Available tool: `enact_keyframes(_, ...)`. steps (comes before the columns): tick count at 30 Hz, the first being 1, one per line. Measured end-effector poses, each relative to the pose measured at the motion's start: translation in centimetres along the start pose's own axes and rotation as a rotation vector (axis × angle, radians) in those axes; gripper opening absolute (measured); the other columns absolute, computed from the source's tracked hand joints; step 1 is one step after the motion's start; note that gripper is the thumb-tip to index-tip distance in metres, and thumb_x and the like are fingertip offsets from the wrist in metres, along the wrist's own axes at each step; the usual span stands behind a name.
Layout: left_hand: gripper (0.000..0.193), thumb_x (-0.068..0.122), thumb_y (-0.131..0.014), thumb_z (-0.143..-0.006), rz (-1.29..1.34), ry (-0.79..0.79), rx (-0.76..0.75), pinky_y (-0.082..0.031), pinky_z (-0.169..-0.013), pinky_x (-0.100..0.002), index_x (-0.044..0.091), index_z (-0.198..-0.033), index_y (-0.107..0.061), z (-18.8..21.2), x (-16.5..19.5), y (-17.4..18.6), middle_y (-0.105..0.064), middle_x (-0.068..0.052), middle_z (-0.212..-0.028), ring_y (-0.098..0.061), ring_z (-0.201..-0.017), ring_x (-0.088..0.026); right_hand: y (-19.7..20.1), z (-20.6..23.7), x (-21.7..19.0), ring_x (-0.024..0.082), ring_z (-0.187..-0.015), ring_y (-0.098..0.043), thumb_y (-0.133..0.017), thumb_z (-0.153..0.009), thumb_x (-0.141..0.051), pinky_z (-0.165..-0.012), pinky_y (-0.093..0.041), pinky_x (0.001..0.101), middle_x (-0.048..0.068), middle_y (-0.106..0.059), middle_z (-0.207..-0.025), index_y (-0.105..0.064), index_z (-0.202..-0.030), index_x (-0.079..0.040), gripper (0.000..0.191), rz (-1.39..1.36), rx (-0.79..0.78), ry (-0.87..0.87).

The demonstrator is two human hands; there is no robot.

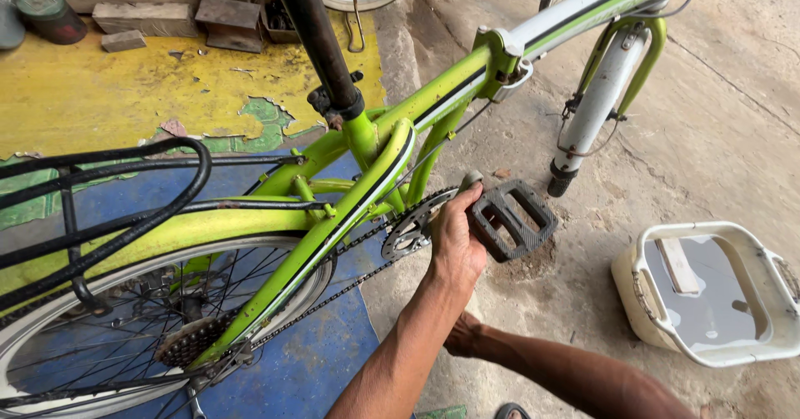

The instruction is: The person lubricates and installs a bicycle pedal onto the crank arm of a green bicycle. They apply lubricant to the pedal spindle, thread it into the crank, and tighten it with a wrench.

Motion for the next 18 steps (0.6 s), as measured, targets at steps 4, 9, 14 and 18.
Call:
enact_keyframes(4,0.055,0.000,-0.070,-0.082,-0.145,-0.008,-0.013,-0.060,-0.096,-0.038,-0.007,-0.135,-0.055,1.6,0.2,-0.1,-0.066,-0.018,-0.117,-0.067,-0.105,-0.025,-0.2,-0.5,-0.9,0.029,-0.132,-0.043,-0.050,-0.087,-0.007,-0.106,-0.034,0.0500,0.013,-0.053,-0.141,-0.062,-0.125,-0.006,0.039,-0.163,-0.088,-0.035)
enact_keyframes(9,0.060,-0.005,-0.066,-0.077,-0.191,-0.040,-0.073,-0.064,-0.092,-0.033,0.001,-0.136,-0.058,2.9,0.8,-1.3,-0.071,-0.016,-0.118,-0.072,-0.103,-0.022,1.3,-0.7,-0.2,0.027,-0.119,-0.045,-0.047,-0.091,-0.009,-0.095,-0.037,0.0469,0.013,-0.054,-0.129,-0.059,-0.121,-0.005,0.032,-0.350,-0.092,-0.077)
enact_keyframes(14,0.046,0.001,-0.067,-0.084,-0.275,-0.080,-0.105,-0.066,-0.080,-0.038,0.000,-0.130,-0.064,3.9,0.5,-1.5,-0.073,-0.014,-0.108,-0.074,-0.092,-0.024,2.6,-0.3,2.2,0.024,-0.106,-0.047,-0.044,-0.096,-0.012,-0.084,-0.041,0.0437,0.013,-0.055,-0.118,-0.056,-0.117,-0.005,0.026,-0.448,0.012,-0.162)
enact_keyframes(18,0.038,0.005,-0.069,-0.087,-0.400,-0.162,-0.057,-0.067,-0.078,-0.037,0.001,-0.124,-0.067,4.1,0.3,-1.2,-0.075,-0.010,-0.106,-0.075,-0.092,-0.019,5.0,0.2,6.0,0.021,-0.095,-0.049,-0.041,-0.099,-0.014,-0.074,-0.043,0.0411,0.013,-0.056,-0.109,-0.054,-0.114,-0.004,0.022,-0.498,0.230,-0.317)
Point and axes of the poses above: each hand's wrist, its own z-axis away from the middle knuckle, its own y-axis out of the back of the hand, x = y × z, the point moved 4 cm from there along -z, towards the middle knuckle
